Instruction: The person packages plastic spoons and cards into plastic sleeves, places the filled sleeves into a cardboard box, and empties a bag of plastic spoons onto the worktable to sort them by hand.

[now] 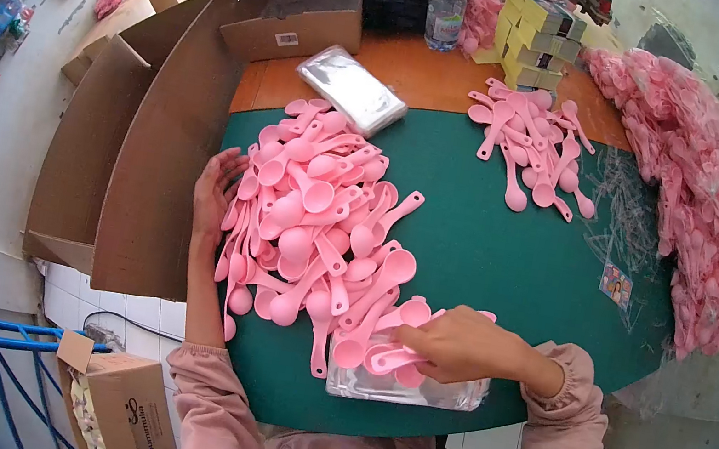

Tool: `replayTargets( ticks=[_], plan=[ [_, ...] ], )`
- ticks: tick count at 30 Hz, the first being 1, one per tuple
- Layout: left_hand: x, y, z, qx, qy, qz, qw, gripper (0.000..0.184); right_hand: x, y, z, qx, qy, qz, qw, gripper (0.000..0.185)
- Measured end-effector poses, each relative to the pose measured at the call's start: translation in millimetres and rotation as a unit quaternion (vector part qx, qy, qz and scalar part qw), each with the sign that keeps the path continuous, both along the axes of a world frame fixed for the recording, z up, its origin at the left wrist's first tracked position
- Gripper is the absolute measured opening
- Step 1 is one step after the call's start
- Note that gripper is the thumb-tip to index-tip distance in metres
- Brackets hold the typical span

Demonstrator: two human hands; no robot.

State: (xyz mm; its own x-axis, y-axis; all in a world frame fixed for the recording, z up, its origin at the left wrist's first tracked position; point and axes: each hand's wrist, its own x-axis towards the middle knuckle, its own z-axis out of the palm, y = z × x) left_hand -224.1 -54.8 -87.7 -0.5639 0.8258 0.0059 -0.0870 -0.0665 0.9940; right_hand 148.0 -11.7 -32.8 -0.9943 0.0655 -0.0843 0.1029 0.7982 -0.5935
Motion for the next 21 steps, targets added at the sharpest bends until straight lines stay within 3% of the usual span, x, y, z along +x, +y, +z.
replayTargets(
  ticks=[6, 8, 13, 15, 18, 20, 21],
  plan=[
    [-1.9, -1.5, -2.8, 0.012, 0.011, -0.017, 1.0, 0.049, -1.0, 9.7, 14.2, 0.023, -0.056, 0.027, 0.998, 0.023],
    [-0.5, -1.9, -1.2, -0.001, 0.003, -0.004, 1.0, 0.049, 11.9, 31.0, 18.9, 0.035, 0.0, -0.015, 0.999, 0.018],
    [-6.3, -2.1, -4.7, 0.016, 0.002, -0.023, 1.0, 0.049, 41.2, 134.0, 34.9, 0.192, -0.004, -0.26, 0.946, 0.016],
    [-3.3, -1.2, -5.1, 0.022, -0.006, -0.023, 0.999, 0.049, 42.4, 175.1, 27.5, 0.219, 0.01, -0.257, 0.941, 0.018],
    [-3.5, -0.9, -4.7, 0.004, -0.005, -0.005, 1.0, 0.05, 39.1, 193.6, 17.2, 0.286, -0.021, -0.35, 0.892, 0.024],
    [-3.9, 0.1, -3.3, 0.009, -0.004, -0.01, 1.0, 0.05, 28.1, 165.5, 9.2, 0.507, 0.118, -0.422, 0.742, 0.039],
    [-2.6, -1.8, -3.1, 0.01, -0.006, -0.015, 1.0, 0.05, 22.7, 154.9, 12.9, 0.388, 0.063, -0.394, 0.831, 0.046]
  ],
)
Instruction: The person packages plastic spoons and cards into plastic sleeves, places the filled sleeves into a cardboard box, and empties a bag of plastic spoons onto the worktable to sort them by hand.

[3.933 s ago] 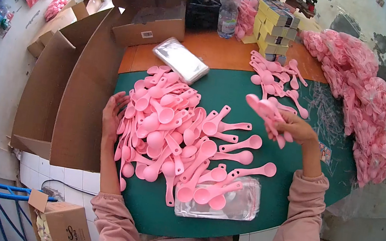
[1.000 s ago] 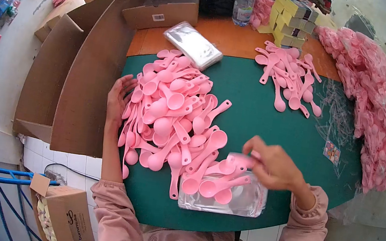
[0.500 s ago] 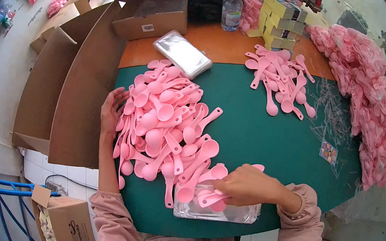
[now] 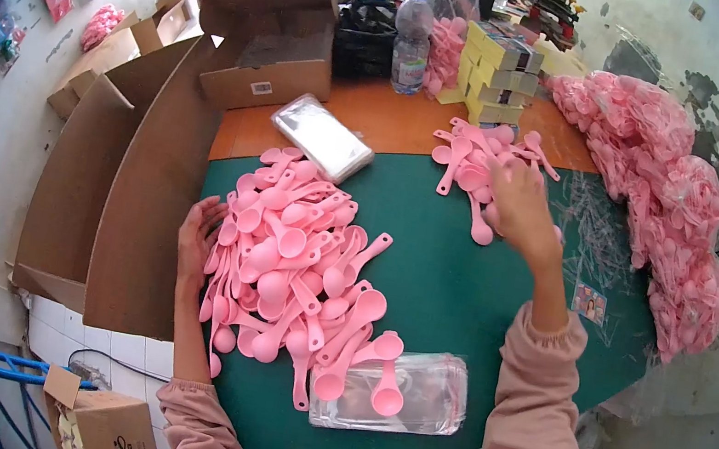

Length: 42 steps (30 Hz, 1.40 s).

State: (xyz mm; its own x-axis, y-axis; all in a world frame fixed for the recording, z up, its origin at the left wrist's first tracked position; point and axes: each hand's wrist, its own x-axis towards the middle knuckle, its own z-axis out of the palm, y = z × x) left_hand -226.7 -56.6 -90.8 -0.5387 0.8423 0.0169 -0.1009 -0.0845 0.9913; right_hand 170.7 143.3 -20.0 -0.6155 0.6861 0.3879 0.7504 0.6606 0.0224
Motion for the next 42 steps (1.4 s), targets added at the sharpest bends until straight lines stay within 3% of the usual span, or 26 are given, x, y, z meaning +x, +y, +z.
replayTargets(
  ticks=[1, 3, 5, 8, 15, 17, 18, 20, 27, 29, 33, 35, 36, 38, 40, 42],
  plan=[
    [1.1, -0.3, 1.3, 0.002, 0.002, -0.003, 1.0, 0.049, -5.3, -12.5, 5.3, -0.154, -0.017, 0.045, 0.987, 0.052],
    [-1.2, -1.1, -0.9, 0.002, 0.004, -0.001, 1.0, 0.049, -21.4, -48.4, 0.7, -0.24, 0.079, 0.283, 0.925, 0.047],
    [1.4, 0.0, 1.0, 0.003, -0.009, 0.001, 1.0, 0.049, -45.7, -78.3, 0.4, -0.323, 0.088, 0.428, 0.84, 0.049],
    [3.2, -0.2, 3.3, -0.004, -0.005, 0.003, 1.0, 0.048, -65.5, -113.7, -6.4, -0.256, 0.066, 0.459, 0.848, 0.056],
    [1.9, -0.7, 3.5, -0.005, -0.016, 0.001, 1.0, 0.047, -73.9, -125.0, -26.1, -0.264, -0.041, 0.392, 0.881, 0.058],
    [1.2, -1.4, 3.8, -0.008, -0.018, 0.001, 1.0, 0.047, -73.7, -122.9, -21.0, -0.238, -0.09, 0.399, 0.881, 0.052],
    [0.4, -1.3, 3.7, -0.008, -0.014, 0.0, 1.0, 0.047, -74.8, -124.9, -19.9, -0.241, -0.09, 0.4, 0.879, 0.052],
    [1.5, -1.0, 3.5, -0.009, -0.013, 0.001, 1.0, 0.047, -78.3, -129.8, -18.5, -0.199, 0.021, 0.418, 0.886, 0.044],
    [-0.4, -1.2, 1.6, -0.006, -0.008, -0.005, 1.0, 0.046, -75.5, -126.2, -15.5, -0.332, -0.04, 0.396, 0.855, 0.039],
    [-0.4, -1.0, 2.4, -0.005, -0.008, -0.003, 1.0, 0.047, -66.6, -105.9, -12.6, -0.38, -0.031, 0.44, 0.813, 0.036],
    [1.4, -1.0, 4.0, -0.011, -0.016, 0.001, 1.0, 0.048, -49.3, -69.1, -5.0, -0.368, 0.055, 0.462, 0.805, 0.028],
    [1.4, -1.5, 3.5, -0.007, -0.015, 0.004, 1.0, 0.049, -36.8, -51.8, 2.2, -0.479, 0.052, 0.392, 0.784, 0.021],
    [2.4, -1.5, 4.4, -0.004, -0.016, 0.003, 1.0, 0.049, -31.3, -47.1, 6.1, -0.477, 0.051, 0.391, 0.786, 0.021],
    [4.6, -1.5, 8.0, -0.016, -0.003, 0.008, 1.0, 0.05, -21.4, -40.1, 13.0, -0.592, 0.156, 0.259, 0.747, 0.018],
    [5.0, -2.4, 8.2, -0.013, 0.0, 0.003, 1.0, 0.05, -16.2, -34.1, 14.9, -0.618, 0.187, 0.24, 0.725, 0.021],
    [4.3, -2.2, 7.7, -0.009, 0.002, -0.002, 1.0, 0.05, -12.7, -30.9, 16.4, -0.649, 0.295, 0.142, 0.687, 0.021]
  ],
)
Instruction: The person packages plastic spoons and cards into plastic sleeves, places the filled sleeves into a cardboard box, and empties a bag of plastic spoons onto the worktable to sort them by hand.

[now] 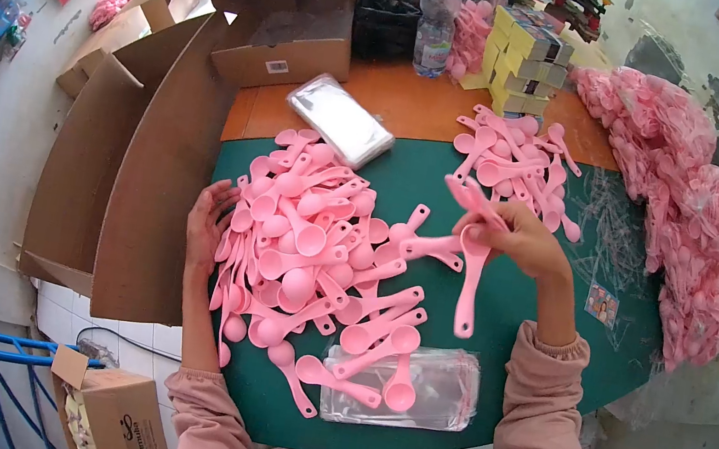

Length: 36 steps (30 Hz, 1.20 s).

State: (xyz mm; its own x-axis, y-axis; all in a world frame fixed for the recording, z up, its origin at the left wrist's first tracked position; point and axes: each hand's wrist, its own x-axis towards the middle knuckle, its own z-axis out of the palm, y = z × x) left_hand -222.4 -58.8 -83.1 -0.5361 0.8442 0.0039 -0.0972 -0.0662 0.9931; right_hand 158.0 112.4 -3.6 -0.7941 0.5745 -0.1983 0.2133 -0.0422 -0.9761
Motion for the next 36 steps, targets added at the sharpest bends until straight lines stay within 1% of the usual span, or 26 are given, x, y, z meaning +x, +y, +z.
replayTargets(
  ticks=[1, 4, 5, 8, 12, 15, 17, 18, 19, 20, 22, 23, 24, 25, 26, 27, 29, 31, 32, 34, 35, 36],
  plan=[
    [-0.6, -0.2, -0.6, 0.0, 0.003, -0.002, 1.0, 0.049, 0.8, 0.7, 0.4, 0.001, 0.0, -0.003, 1.0, 0.021],
    [-3.5, 0.5, -4.3, 0.007, 0.0, -0.009, 1.0, 0.049, -0.9, 2.9, 0.0, -0.116, 0.089, -0.064, 0.987, 0.031],
    [-3.5, 0.4, -4.6, 0.008, -0.003, -0.006, 1.0, 0.049, 1.2, 8.2, -6.5, -0.132, 0.104, -0.063, 0.984, 0.037],
    [-2.7, 0.1, -3.0, 0.006, -0.008, -0.001, 1.0, 0.048, 2.6, 10.0, -7.3, -0.137, 0.091, -0.079, 0.983, 0.039],
    [-1.5, 0.2, -1.9, 0.003, -0.006, -0.001, 1.0, 0.048, 0.4, 7.9, -9.8, -0.125, 0.106, -0.06, 0.985, 0.041],
    [-2.9, 0.2, -3.5, 0.007, -0.001, -0.007, 1.0, 0.049, -2.1, 4.4, -9.1, -0.099, 0.077, -0.069, 0.99, 0.041],
    [-4.1, 0.3, -7.2, 0.009, -0.004, -0.007, 1.0, 0.049, 3.3, 10.7, -11.5, -0.047, 0.025, -0.089, 0.995, 0.04],
    [-4.8, 0.9, -6.9, 0.012, -0.007, -0.005, 1.0, 0.049, 6.6, 18.5, -13.2, -0.043, 0.028, -0.087, 0.995, 0.04],
    [0.8, 1.2, -1.7, 0.0, -0.01, 0.012, 1.0, 0.048, 11.5, 31.0, -16.0, 0.076, -0.009, -0.121, 0.99, 0.036],
    [1.5, 1.0, -1.3, 0.002, -0.009, 0.018, 1.0, 0.048, 15.8, 45.1, -20.2, 0.191, -0.045, -0.15, 0.969, 0.032],
    [0.8, -0.1, -1.5, 0.007, -0.013, 0.001, 1.0, 0.048, 20.2, 78.6, -25.8, 0.236, -0.059, -0.169, 0.955, 0.034],
    [1.6, 0.1, -0.9, 0.012, -0.011, 0.002, 1.0, 0.047, 19.8, 82.4, -28.5, 0.235, -0.059, -0.169, 0.955, 0.034],
    [2.0, 1.0, -0.4, 0.013, -0.012, 0.001, 1.0, 0.047, 13.4, 80.5, -22.2, 0.436, -0.121, -0.216, 0.865, 0.037],
    [2.0, 1.3, 0.2, 0.011, -0.013, 0.001, 1.0, 0.046, 5.7, 78.0, -15.5, 0.613, -0.176, -0.25, 0.729, 0.041],
    [1.9, 0.6, 0.3, 0.009, -0.015, 0.002, 1.0, 0.046, -1.4, 71.9, -10.7, 0.633, -0.091, -0.155, 0.753, 0.045],
    [1.7, 0.2, 0.0, 0.009, -0.016, 0.005, 1.0, 0.046, -9.3, 61.2, -8.1, 0.641, -0.006, -0.056, 0.765, 0.05],
    [1.3, 0.7, -1.0, 0.004, -0.019, 0.01, 1.0, 0.046, -34.2, 21.9, -11.8, 0.512, -0.01, 0.116, 0.851, 0.054],
    [-1.1, 2.0, -2.9, 0.004, -0.02, 0.006, 1.0, 0.046, -43.0, -6.7, -37.2, 0.555, -0.064, 0.158, 0.814, 0.055],
    [-1.6, 1.5, -3.7, 0.006, -0.023, 0.004, 1.0, 0.047, -46.4, -11.4, -45.7, 0.553, -0.063, 0.158, 0.815, 0.055],
    [-0.9, 0.6, -3.0, 0.003, -0.014, 0.001, 1.0, 0.047, -50.3, -19.0, -59.4, 0.563, -0.103, 0.16, 0.804, 0.056],
    [-0.7, 1.3, -2.7, 0.005, -0.005, -0.001, 1.0, 0.048, -47.6, -22.9, -64.0, 0.595, -0.122, 0.136, 0.783, 0.054],
    [-1.0, 2.0, -2.6, 0.005, -0.006, -0.001, 1.0, 0.048, -43.4, -24.6, -65.6, 0.594, -0.123, 0.137, 0.783, 0.054]
  ],
)
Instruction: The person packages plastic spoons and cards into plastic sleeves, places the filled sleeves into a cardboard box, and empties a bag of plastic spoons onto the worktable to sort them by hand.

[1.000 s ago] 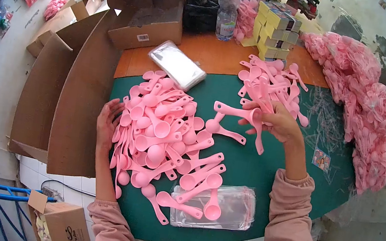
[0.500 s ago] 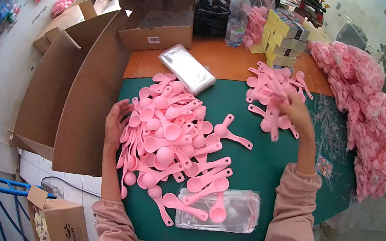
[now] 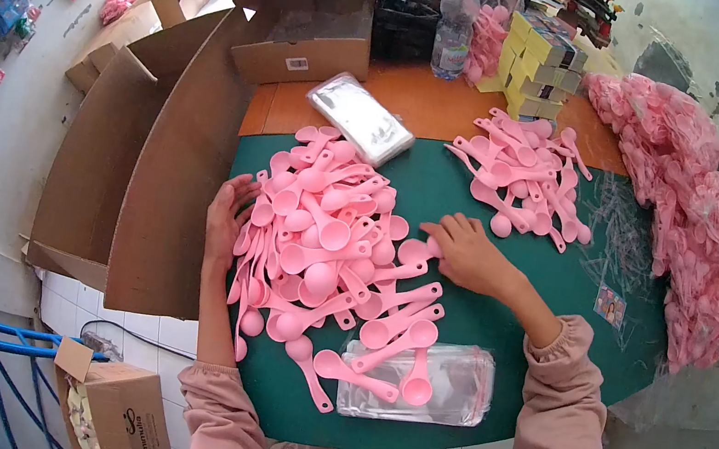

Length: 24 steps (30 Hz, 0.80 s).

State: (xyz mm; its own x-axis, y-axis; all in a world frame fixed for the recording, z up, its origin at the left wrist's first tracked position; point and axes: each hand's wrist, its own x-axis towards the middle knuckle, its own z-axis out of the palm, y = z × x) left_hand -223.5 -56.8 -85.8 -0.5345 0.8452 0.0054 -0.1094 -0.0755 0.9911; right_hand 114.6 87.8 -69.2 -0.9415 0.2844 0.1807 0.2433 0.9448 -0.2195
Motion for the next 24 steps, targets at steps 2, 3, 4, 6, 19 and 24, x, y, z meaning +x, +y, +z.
replayTargets(
  ticks=[2, 3, 4, 6, 19, 24],
  plan=[
    [0.0, 0.2, -0.9, -0.003, -0.008, 0.008, 1.0, 0.047, 10.2, -1.5, -2.6, -0.012, -0.027, -0.091, 0.995, 0.048],
    [0.7, 0.4, 0.2, -0.004, -0.009, 0.008, 1.0, 0.047, 13.8, -1.9, 1.9, -0.013, -0.028, -0.091, 0.995, 0.048],
    [2.2, 0.0, 2.1, -0.007, -0.005, 0.009, 1.0, 0.047, 18.6, -2.5, 9.9, -0.079, 0.028, -0.122, 0.989, 0.044],
    [1.9, -0.3, 1.3, -0.01, -0.002, 0.012, 1.0, 0.047, 21.0, -7.9, 27.6, -0.144, 0.081, -0.152, 0.975, 0.04],
    [1.7, 0.3, 1.4, -0.004, 0.001, 0.002, 1.0, 0.045, -12.9, -52.5, 28.5, -0.048, -0.07, 0.005, 0.996, 0.036],
    [-1.0, 0.4, -2.2, 0.0, -0.006, 0.0, 1.0, 0.044, 1.9, -49.6, 33.3, -0.06, -0.069, 0.002, 0.996, 0.033]
  ],
)
